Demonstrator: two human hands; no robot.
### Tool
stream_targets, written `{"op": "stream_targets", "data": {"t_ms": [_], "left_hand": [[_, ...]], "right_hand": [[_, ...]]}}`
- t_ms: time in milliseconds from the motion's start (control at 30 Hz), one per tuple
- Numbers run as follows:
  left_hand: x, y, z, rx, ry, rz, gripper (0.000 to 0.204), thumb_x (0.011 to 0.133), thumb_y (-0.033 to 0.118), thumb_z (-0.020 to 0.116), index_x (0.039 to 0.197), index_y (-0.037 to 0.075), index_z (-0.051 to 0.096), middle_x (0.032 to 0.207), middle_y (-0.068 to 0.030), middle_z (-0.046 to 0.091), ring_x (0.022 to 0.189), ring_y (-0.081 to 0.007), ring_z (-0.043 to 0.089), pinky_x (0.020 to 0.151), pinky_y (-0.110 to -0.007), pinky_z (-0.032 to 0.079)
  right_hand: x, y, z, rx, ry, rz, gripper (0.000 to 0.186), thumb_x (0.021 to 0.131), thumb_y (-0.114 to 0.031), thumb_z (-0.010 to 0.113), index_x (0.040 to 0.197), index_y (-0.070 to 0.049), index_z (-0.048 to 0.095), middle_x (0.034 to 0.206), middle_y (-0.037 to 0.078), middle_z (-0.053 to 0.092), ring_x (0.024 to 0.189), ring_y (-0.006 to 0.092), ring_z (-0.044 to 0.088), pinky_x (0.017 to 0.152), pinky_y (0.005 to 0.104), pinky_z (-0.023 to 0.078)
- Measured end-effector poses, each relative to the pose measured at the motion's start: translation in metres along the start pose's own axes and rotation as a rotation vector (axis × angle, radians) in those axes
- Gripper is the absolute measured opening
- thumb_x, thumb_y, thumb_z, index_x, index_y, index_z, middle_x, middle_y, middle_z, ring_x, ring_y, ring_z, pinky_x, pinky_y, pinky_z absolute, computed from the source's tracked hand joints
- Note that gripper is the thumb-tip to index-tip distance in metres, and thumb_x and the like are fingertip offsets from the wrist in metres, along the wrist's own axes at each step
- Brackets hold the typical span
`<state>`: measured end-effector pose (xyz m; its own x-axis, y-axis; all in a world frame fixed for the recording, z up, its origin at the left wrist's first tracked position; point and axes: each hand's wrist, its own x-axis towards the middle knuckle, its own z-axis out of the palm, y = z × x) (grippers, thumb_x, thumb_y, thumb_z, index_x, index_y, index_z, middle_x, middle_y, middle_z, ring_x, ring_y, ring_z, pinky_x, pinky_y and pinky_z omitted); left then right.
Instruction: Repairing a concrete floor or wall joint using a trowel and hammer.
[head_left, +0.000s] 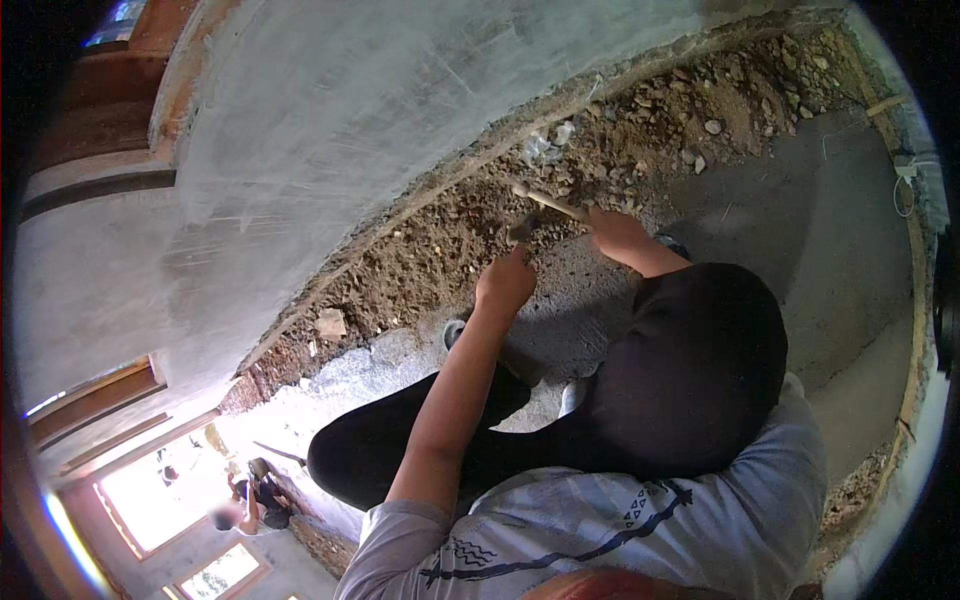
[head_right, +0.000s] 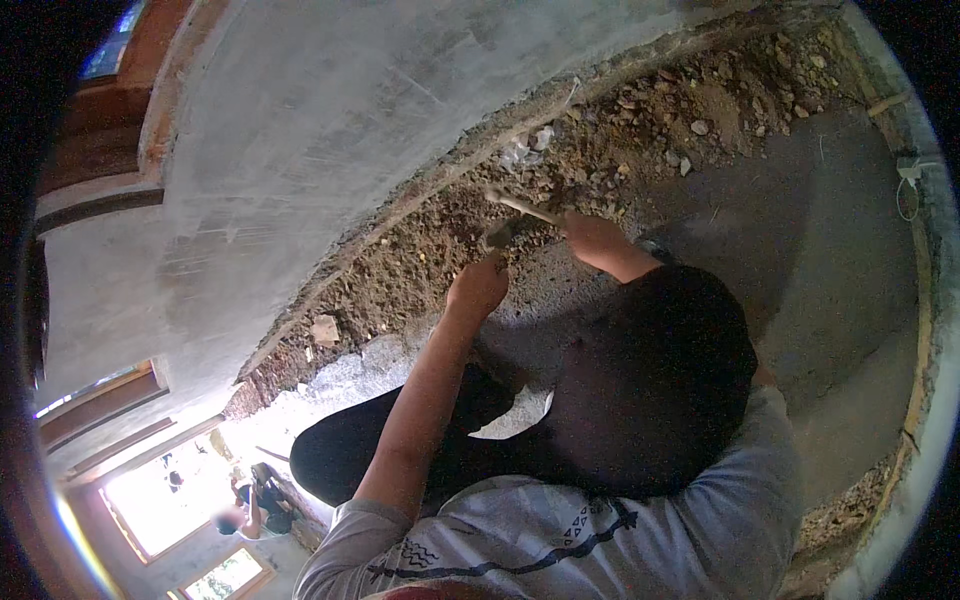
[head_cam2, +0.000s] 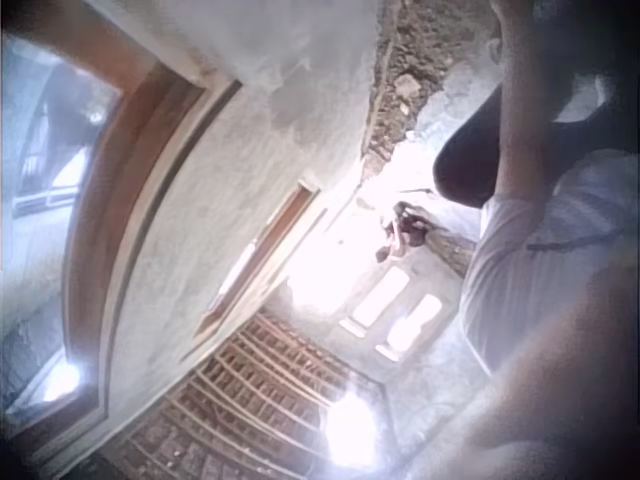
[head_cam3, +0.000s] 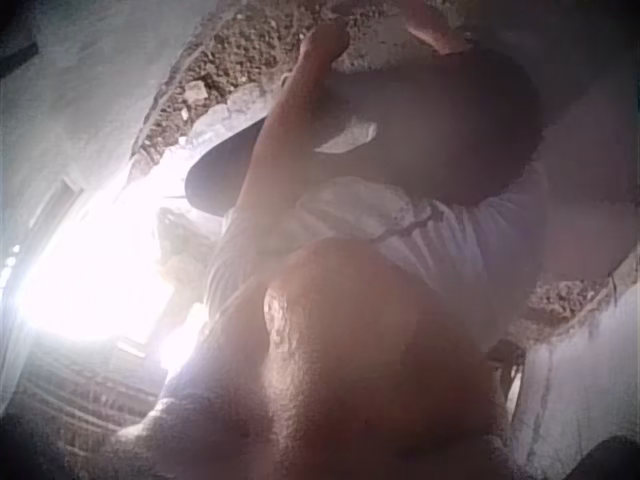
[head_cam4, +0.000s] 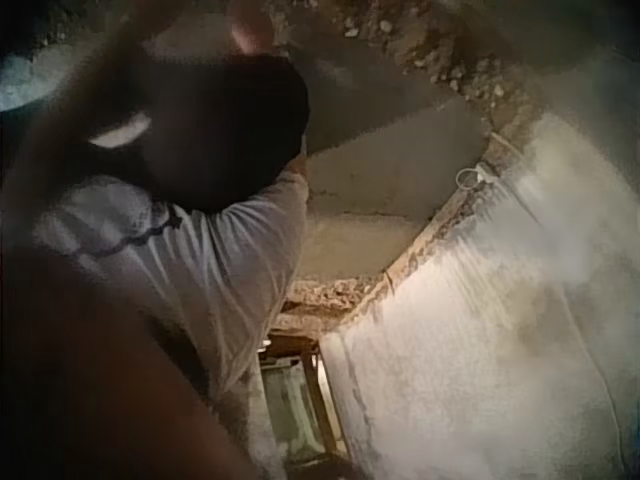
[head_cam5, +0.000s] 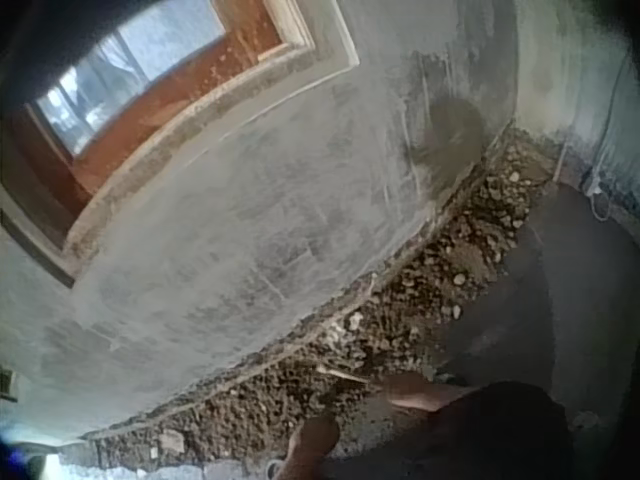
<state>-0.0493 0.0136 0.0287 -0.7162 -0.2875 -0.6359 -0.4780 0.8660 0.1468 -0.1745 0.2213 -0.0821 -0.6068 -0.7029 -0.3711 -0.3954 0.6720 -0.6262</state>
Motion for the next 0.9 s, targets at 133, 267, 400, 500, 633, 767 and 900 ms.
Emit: {"op": "stream_targets", "data": {"t_ms": [133, 267, 400, 500, 633, 767, 900], "left_hand": [[0.001, -0.004, 0.005, 0.011, 0.006, -0.001, 0.043, 0.095, 0.027, 0.051, 0.133, 0.007, 0.055, 0.11, -0.0283, 0.07, 0.107, -0.0458, 0.068, 0.092, -0.055, 0.055], [0.002, -0.005, 0.0, -0.018, -0.033, -0.002, 0.041, 0.096, 0.027, 0.051, 0.131, 0.007, 0.057, 0.112, -0.0284, 0.07, 0.108, -0.0449, 0.067, 0.093, -0.055, 0.055], [0.001, -0.005, 0.002, -0.008, -0.008, -0.016, 0.041, 0.096, 0.026, 0.05, 0.131, 0.007, 0.058, 0.112, -0.0285, 0.07, 0.108, -0.0441, 0.068, 0.093, -0.054, 0.055], [0.006, -0.011, 0.003, -0.013, -0.005, -0.006, 0.044, 0.095, 0.025, 0.05, 0.135, 0.009, 0.056, 0.111, -0.0285, 0.07, 0.109, -0.0433, 0.068, 0.092, -0.054, 0.056], [-0.002, -0.004, 0.001, -0.019, -0.008, -0.012, 0.047, 0.095, 0.024, 0.05, 0.14, 0.01, 0.054, 0.112, -0.0258, 0.071, 0.107, -0.0426, 0.069, 0.092, -0.053, 0.056], [0.002, 0.003, -0.004, 0.027, -0.109, -0.033, 0.053, 0.1, 0.03, 0.048, 0.149, 0.01, 0.044, 0.119, -0.0265, 0.068, 0.112, -0.0419, 0.066, 0.098, -0.053, 0.053], [-0.005, 0.001, -0.007, -0.009, -0.117, -0.007, 0.053, 0.101, 0.031, 0.047, 0.149, 0.01, 0.044, 0.121, -0.027, 0.068, 0.112, -0.0424, 0.066, 0.097, -0.054, 0.054]], "right_hand": [[0.007, 0.008, 0.004, -0.025, -0.121, 0.18, 0.026, 0.105, -0.025, 0.051, 0.123, -0.005, 0.052, 0.082, 0.012, 0.061, 0.069, 0.0331, 0.062, 0.061, 0.0502, 0.049], [-0.004, -0.003, 0.008, 0.112, 0.169, -0.011, 0.033, 0.105, -0.023, 0.05, 0.132, -0.004, 0.052, 0.078, 0.01, 0.063, 0.062, 0.0296, 0.062, 0.056, 0.0487, 0.05], [0.009, 0.007, -0.006, -0.275, -0.196, 0.134, 0.036, 0.105, -0.024, 0.051, 0.134, -0.003, 0.051, 0.078, 0.009, 0.064, 0.06, 0.029, 0.062, 0.054, 0.0493, 0.049], [0.002, -0.005, 0.004, -0.163, -0.061, 0.017, 0.034, 0.105, -0.024, 0.051, 0.132, -0.002, 0.052, 0.075, 0.008, 0.063, 0.058, 0.0273, 0.062, 0.051, 0.0479, 0.048], [-0.009, -0.002, 0.013, -0.009, 0.119, -0.113, 0.029, 0.105, -0.024, 0.049, 0.126, -0.003, 0.053, 0.073, 0.007, 0.062, 0.057, 0.027, 0.061, 0.05, 0.0481, 0.048], [0.003, 0.015, 0.004, -0.14, -0.115, 0.155, 0.021, 0.107, -0.027, 0.048, 0.116, -0.008, 0.05, 0.077, 0.009, 0.06, 0.057, 0.0298, 0.058, 0.053, 0.0514, 0.047], [-0.003, 0.008, 0.013, -0.022, 0.064, 0.016, 0.025, 0.107, -0.029, 0.049, 0.117, -0.006, 0.05, 0.076, 0.01, 0.058, 0.059, 0.0301, 0.058, 0.055, 0.0513, 0.046]]}}
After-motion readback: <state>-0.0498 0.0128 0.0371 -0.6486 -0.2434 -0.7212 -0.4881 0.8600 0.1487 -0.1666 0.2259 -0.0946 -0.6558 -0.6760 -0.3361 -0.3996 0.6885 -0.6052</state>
